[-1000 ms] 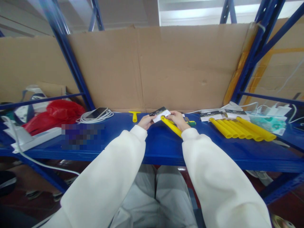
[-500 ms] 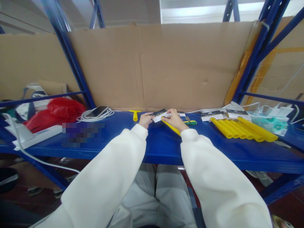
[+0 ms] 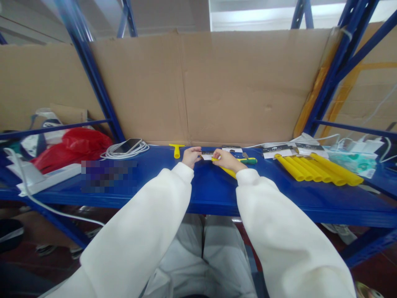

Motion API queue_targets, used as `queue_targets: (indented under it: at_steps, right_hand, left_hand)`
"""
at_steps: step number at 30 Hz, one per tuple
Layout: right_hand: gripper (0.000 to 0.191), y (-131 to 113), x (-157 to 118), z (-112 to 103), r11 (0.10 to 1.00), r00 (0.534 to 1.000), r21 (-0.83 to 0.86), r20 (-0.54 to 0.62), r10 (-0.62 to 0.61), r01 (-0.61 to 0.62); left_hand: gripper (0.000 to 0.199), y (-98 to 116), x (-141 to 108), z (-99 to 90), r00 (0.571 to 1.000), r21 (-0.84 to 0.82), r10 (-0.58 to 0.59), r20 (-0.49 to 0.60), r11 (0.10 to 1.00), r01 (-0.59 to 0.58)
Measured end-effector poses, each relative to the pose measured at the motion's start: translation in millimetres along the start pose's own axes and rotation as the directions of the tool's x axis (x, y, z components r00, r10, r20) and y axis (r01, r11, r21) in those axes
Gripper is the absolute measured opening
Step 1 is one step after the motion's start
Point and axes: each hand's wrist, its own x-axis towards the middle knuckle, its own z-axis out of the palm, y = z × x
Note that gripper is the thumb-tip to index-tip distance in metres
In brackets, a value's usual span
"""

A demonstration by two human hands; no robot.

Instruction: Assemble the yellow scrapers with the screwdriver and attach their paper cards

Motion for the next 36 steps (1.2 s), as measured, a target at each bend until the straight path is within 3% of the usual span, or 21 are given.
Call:
queue_targets:
  at_steps: [15,25,29,36]
  right_hand:
    - [0.014,-6,-1,0,1.0,0.996,-0.005,0.082,0.031,-0.03]
    - [0.018,-10,-1,1,0.998,0.992,0.039,0.117,0.043,-0.048]
    - [0.022,-10,-1,0,0.999,0.997,0.03,0.074,0.028,-0.03]
    - [0.037,-4,2,-7,0.98,0.993,-0.201,-0.115,-0.023,-0.001]
  left_hand:
    - [0.033,-12,17,-3.9,0.989,0.136,0.128,-0.07,0.984,-0.117]
    - [0.035,-15,27,-6.4,0.978,0.105,0.178,-0.111,0.98,-0.166]
    - [0.032,-13,27,-6.3,0.973,0.081,0.184,-0.139,0.981,-0.174]
    - [0.03,-8,16,-5.4,0.979,0.067,0.136,-0.152,0.99,-0.127]
